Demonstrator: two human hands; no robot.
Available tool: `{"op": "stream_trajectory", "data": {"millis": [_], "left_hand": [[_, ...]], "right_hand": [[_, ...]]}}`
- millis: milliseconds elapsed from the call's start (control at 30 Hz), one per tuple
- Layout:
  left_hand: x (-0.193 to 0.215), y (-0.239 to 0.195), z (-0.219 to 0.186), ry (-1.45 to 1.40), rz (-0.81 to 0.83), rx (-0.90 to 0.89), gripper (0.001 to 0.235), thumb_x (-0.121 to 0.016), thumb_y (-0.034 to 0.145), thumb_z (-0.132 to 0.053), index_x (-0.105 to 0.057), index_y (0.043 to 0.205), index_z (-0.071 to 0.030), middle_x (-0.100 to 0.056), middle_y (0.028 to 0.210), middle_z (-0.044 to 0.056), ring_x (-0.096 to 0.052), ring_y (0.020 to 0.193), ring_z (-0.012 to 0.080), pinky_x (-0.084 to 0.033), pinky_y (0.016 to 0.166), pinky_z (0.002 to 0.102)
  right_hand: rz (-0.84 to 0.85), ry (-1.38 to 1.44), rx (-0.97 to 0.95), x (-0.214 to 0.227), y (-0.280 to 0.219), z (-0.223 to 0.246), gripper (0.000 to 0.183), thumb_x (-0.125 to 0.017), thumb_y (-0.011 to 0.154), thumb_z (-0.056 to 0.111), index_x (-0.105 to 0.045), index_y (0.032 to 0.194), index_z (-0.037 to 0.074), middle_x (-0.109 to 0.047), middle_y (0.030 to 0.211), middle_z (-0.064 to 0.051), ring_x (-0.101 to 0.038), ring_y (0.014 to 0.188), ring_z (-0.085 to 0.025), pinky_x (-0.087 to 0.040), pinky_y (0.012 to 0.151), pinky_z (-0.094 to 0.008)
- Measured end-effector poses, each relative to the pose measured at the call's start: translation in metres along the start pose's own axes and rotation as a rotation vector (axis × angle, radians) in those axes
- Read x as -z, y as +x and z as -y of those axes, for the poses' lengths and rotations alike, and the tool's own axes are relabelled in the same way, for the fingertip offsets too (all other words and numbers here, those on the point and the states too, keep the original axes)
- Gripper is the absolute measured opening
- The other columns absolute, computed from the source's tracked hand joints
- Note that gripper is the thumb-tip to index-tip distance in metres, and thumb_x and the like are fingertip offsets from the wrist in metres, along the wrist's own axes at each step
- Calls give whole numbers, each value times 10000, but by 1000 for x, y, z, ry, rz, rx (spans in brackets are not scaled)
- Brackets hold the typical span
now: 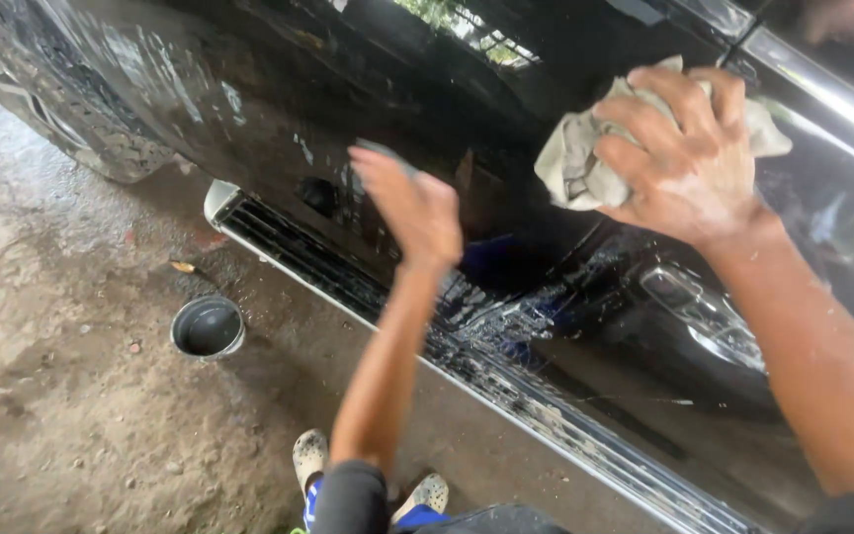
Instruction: The person scrubs the side of a black car with a sponge and a cloth, focusing on the door and lower panels. They repeatedly wipe the soapy surface and rinse the tools in a bucket on the ground.
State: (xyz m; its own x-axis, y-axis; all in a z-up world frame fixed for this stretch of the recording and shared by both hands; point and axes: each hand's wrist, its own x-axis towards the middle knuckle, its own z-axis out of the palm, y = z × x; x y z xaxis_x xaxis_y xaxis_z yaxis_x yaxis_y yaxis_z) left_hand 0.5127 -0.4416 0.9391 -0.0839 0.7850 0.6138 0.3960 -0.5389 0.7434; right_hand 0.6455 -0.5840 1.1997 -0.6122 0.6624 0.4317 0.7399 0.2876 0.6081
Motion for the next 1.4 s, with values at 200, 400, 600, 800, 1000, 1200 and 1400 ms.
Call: {"op": "stream_trajectory", "data": {"millis": [200, 400, 600, 800, 1000, 1200, 1400], "left_hand": [[6, -31, -35, -255, -61, 124, 758, -266, 1138, -400, 45, 1627, 89, 39, 1738, 294, 18, 1652, 431, -3, 1368, 510], [0, 11, 30, -283, 31, 237, 806, -293, 1106, -426, 62, 1626, 78, 95, 1737, 268, 86, 1634, 409, 59, 1335, 489], [4, -5, -16, -315, -28, 204, 782, -246, 1155, -450, 35, 1632, 103, 62, 1748, 296, 58, 1657, 420, 43, 1358, 515], [-22, -59, -32, -85, 192, -273, 920, -348, 1013, -552, -101, 1566, 141, -65, 1664, 321, -65, 1583, 428, -54, 1322, 517], [-6, 11, -65, -72, -12, 10, 791, -166, 1102, -446, -78, 1658, 110, -26, 1768, 265, -53, 1655, 411, -25, 1354, 475], [1, -2, -53, 236, 155, -278, 816, -120, 1062, -485, -37, 1606, 118, 10, 1704, 268, -13, 1613, 400, -14, 1334, 457], [6, 38, -57, -215, -80, 169, 770, -100, 1138, -535, 54, 1678, -10, 62, 1782, 172, 44, 1683, 311, 52, 1391, 481]], "right_hand": [[-56, -204, -84, -23, 9, 9, 253, -851, 810, 308, -677, 873, 135, -683, 1192, 8, -599, 1244, -252, -409, 1027, -467], [-19, -107, -96, -13, 19, 10, 454, -819, 762, 524, -683, 714, 94, -724, 1055, -53, -619, 1115, -296, -430, 914, -522], [-58, -264, -78, -49, -9, -4, 325, -783, 847, 426, -645, 737, 153, -686, 1099, 16, -630, 1157, -253, -421, 972, -492], [53, -163, 6, -10, -41, -17, 304, -875, 805, 362, -658, 814, 150, -647, 1114, 24, -582, 1141, -220, -424, 1027, -464], [-34, -186, 17, 6, -78, -26, 281, -826, 895, 297, -673, 1050, 119, -588, 1308, -74, -503, 1269, -298, -354, 1046, -481], [-27, -156, -65, 2, -69, -22, 299, -831, 916, 342, -646, 1008, 126, -627, 1333, -69, -521, 1314, -314, -383, 1032, -490], [-15, -194, -38, -1, -73, -21, 254, -767, 834, 276, -628, 970, 113, -627, 1345, -70, -551, 1288, -313, -390, 1017, -492]]}}
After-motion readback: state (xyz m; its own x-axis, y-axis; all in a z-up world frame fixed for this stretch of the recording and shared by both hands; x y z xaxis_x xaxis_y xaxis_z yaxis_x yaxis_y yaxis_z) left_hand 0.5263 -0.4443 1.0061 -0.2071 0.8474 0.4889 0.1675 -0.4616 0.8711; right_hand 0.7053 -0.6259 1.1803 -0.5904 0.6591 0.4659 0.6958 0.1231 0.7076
